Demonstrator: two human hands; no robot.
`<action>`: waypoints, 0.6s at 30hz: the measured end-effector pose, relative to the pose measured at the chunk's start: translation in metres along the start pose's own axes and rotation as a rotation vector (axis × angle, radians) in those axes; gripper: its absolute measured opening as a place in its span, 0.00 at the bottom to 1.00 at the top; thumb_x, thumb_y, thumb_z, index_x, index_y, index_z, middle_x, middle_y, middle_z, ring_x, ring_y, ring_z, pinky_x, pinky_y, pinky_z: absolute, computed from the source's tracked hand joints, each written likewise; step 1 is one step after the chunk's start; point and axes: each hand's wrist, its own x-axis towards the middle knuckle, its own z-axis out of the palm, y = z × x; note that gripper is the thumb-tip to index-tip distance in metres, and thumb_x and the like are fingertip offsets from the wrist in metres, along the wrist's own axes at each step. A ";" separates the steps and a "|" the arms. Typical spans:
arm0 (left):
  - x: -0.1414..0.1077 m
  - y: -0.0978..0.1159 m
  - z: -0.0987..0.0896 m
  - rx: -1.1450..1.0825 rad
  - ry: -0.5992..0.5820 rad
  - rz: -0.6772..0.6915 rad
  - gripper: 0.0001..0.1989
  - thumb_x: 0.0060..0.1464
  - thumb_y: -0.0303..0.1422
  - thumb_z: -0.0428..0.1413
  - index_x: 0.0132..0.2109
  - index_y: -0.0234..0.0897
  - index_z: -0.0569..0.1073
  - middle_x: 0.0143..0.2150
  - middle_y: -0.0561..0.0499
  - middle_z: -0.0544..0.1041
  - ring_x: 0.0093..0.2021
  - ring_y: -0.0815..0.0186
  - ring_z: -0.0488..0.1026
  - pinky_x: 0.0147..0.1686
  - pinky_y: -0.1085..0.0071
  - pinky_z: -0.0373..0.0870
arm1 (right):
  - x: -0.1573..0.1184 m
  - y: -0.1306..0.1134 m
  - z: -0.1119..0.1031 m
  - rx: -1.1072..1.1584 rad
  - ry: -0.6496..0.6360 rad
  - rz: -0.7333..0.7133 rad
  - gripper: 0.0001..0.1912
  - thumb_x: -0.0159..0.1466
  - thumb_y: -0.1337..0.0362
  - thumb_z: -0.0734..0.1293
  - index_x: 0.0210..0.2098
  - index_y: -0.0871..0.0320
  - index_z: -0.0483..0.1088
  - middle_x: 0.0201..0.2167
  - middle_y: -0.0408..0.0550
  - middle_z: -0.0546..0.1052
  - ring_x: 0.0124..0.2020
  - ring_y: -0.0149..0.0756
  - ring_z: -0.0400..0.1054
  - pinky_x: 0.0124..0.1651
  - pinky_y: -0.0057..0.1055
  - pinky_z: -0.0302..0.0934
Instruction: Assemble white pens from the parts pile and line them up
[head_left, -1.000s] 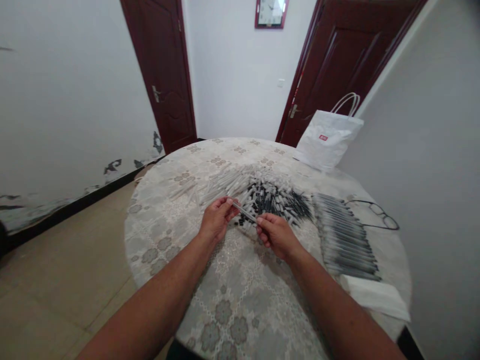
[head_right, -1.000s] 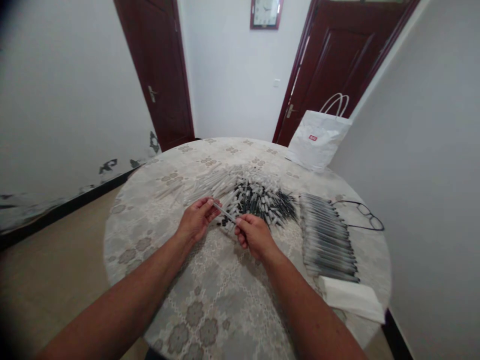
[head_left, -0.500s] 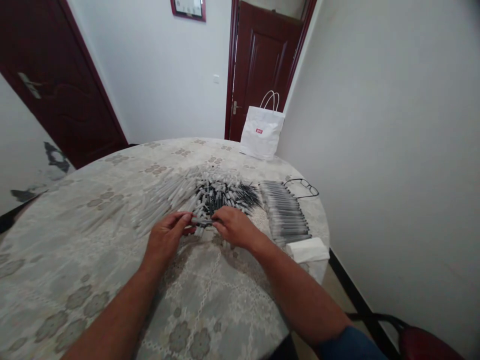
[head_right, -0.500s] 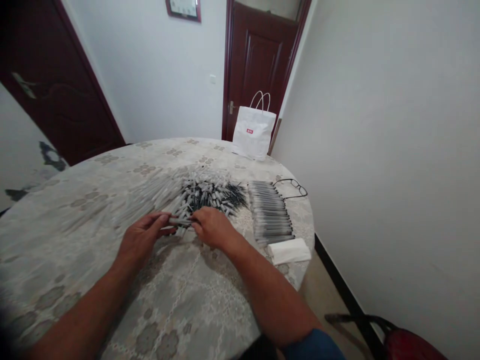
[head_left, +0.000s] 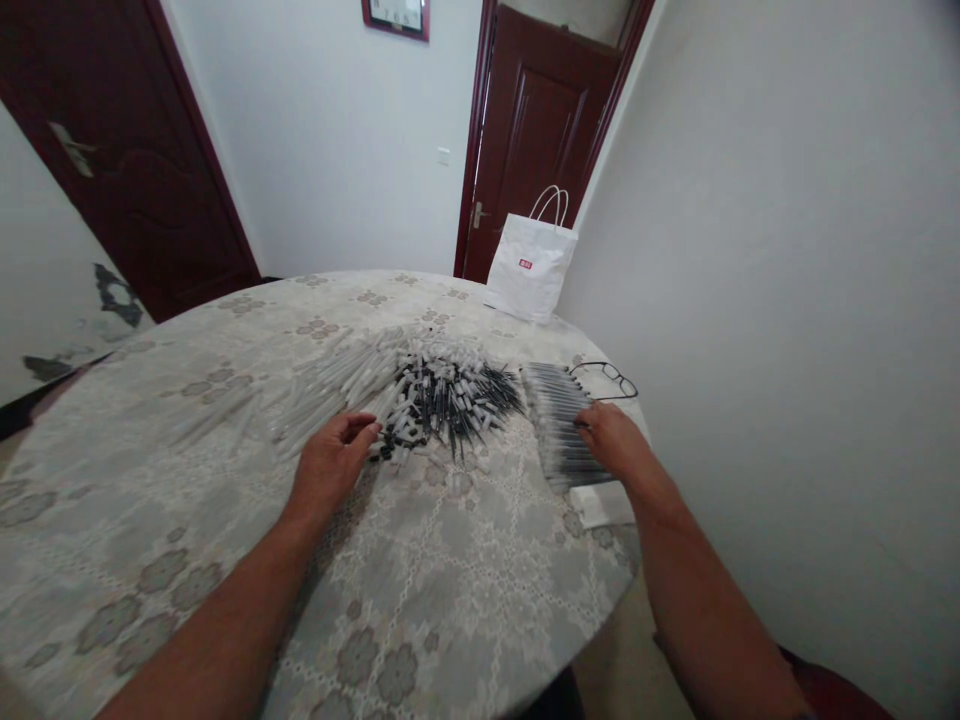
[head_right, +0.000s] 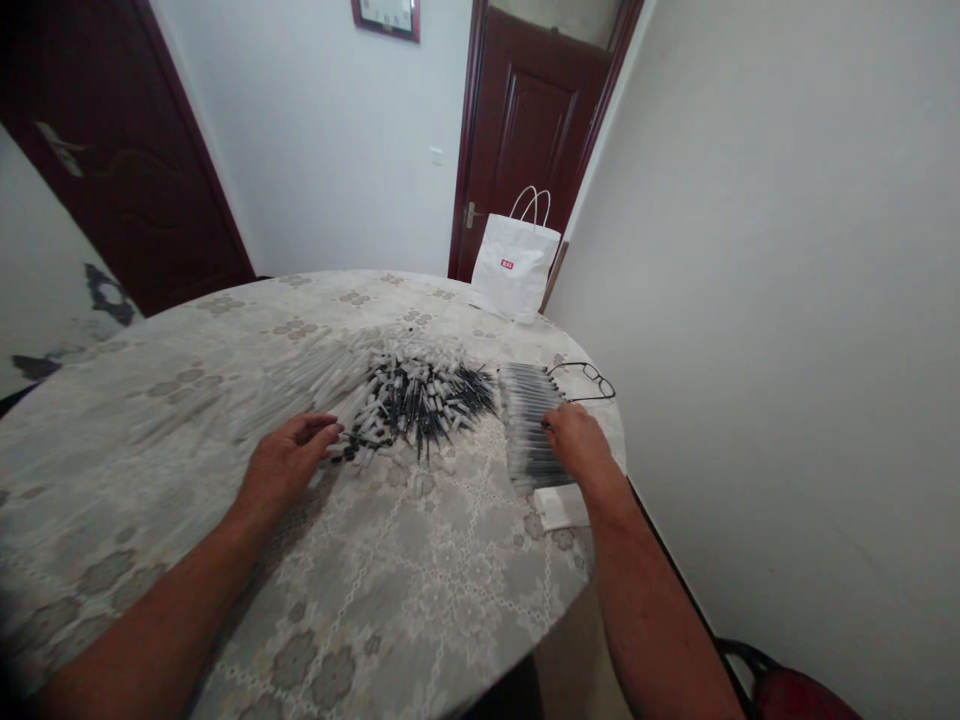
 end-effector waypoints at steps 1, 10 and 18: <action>0.000 -0.001 0.000 0.013 -0.007 0.006 0.20 0.53 0.48 0.58 0.46 0.39 0.77 0.43 0.45 0.82 0.43 0.56 0.79 0.40 0.64 0.77 | -0.001 0.001 0.005 -0.016 -0.007 0.000 0.10 0.66 0.66 0.65 0.43 0.57 0.77 0.40 0.53 0.76 0.46 0.41 0.67 0.48 0.30 0.56; 0.002 -0.005 0.000 0.063 -0.006 0.003 0.20 0.54 0.48 0.57 0.46 0.40 0.77 0.43 0.44 0.82 0.41 0.55 0.79 0.39 0.62 0.76 | 0.000 -0.003 0.020 -0.043 0.005 0.065 0.12 0.67 0.67 0.62 0.47 0.56 0.75 0.43 0.53 0.75 0.49 0.42 0.65 0.51 0.32 0.56; -0.002 -0.002 0.001 0.132 0.056 0.087 0.15 0.55 0.43 0.55 0.44 0.40 0.77 0.42 0.46 0.81 0.43 0.57 0.77 0.47 0.61 0.72 | -0.002 -0.029 0.004 0.068 0.078 -0.018 0.11 0.67 0.67 0.64 0.46 0.59 0.76 0.43 0.55 0.76 0.48 0.42 0.67 0.53 0.32 0.56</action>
